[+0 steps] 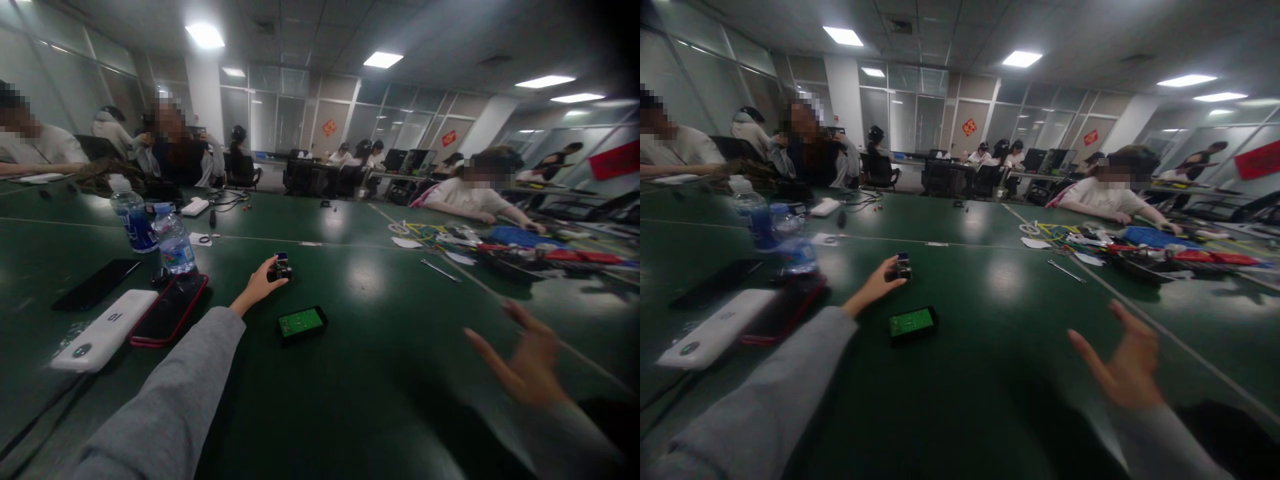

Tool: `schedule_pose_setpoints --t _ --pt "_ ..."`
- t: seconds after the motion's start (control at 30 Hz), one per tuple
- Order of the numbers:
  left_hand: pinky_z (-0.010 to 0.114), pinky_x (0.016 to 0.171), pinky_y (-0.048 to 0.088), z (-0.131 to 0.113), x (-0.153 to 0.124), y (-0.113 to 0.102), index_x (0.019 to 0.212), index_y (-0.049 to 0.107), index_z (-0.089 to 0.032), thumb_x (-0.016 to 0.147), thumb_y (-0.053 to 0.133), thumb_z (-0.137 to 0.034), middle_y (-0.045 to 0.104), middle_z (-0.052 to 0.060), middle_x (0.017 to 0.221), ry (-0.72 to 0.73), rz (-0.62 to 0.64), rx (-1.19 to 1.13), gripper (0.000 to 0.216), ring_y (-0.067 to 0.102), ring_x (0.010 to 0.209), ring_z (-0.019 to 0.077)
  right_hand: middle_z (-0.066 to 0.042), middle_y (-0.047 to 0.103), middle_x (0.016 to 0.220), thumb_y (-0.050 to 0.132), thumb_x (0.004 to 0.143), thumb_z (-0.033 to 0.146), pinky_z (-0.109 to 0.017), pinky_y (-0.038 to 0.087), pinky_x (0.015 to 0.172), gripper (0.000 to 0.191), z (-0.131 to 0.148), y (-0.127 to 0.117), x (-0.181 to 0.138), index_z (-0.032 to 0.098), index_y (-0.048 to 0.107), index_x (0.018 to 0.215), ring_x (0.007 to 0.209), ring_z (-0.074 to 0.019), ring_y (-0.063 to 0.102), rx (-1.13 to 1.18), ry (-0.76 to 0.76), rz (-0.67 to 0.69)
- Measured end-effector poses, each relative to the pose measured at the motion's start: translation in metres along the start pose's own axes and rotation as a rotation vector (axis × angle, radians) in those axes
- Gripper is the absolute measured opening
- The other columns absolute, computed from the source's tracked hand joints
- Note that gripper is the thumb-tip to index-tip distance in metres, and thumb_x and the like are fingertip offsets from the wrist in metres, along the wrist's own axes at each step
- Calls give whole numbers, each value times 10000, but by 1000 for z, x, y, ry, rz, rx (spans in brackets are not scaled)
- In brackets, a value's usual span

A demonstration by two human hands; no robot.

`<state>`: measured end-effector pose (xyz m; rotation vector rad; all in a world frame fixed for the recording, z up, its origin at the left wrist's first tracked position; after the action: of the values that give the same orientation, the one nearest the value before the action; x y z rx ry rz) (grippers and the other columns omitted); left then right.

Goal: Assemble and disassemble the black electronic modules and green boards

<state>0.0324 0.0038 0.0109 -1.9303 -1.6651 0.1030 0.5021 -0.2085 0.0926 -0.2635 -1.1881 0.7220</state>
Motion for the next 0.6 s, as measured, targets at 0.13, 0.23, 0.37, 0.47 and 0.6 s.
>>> schedule_pose_setpoints --t 0.13,0.23,0.37,0.47,0.6 --pt "483 1057 409 -1 1 0 1440 375 -241 818 653 -476 568 129 1351 13 5 9 721 572 1211 258 -146 461 1336 434 958 583 -587 333 1027 576 85 117 23 279 390 1445 1252 -353 414 161 -267 244" --pt "452 1080 394 -5 1 0 1408 431 -255 887 561 -451 583 89 1348 53 28 24 571 563 1227 225 -83 549 1226 365 1016 403 -510 370 1020 361 144 193 34 283 540 1308 1178 -292 485 261 -404 409" --pt "421 1103 374 -12 0 0 1309 551 -308 938 466 -409 607 12 1328 119 76 71 393 542 1249 201 -80 538 1244 499 976 381 -444 421 991 341 174 251 39 257 549 1289 1161 -271 497 389 -363 406" --pt "409 1076 399 -12 0 0 1244 609 -292 942 453 -396 628 16 1293 106 42 82 355 569 1200 207 -74 566 1210 612 909 350 -445 433 984 354 174 269 35 248 575 1246 1136 -275 516 443 -357 457" --pt "396 1036 433 -7 3 0 1216 624 -270 935 472 -386 661 31 1225 48 0 71 340 602 1134 207 -67 580 1206 597 869 246 -426 435 986 397 171 272 29 244 563 1264 1132 -260 527 486 -358 512"
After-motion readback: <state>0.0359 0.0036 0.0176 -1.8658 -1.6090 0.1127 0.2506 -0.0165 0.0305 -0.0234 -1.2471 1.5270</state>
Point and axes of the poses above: each hand's wrist, its own x-axis towards the middle knuckle, its own y-axis out of the palm, z = x × y, the point moved 2 cm from there along x, towards the middle knuckle
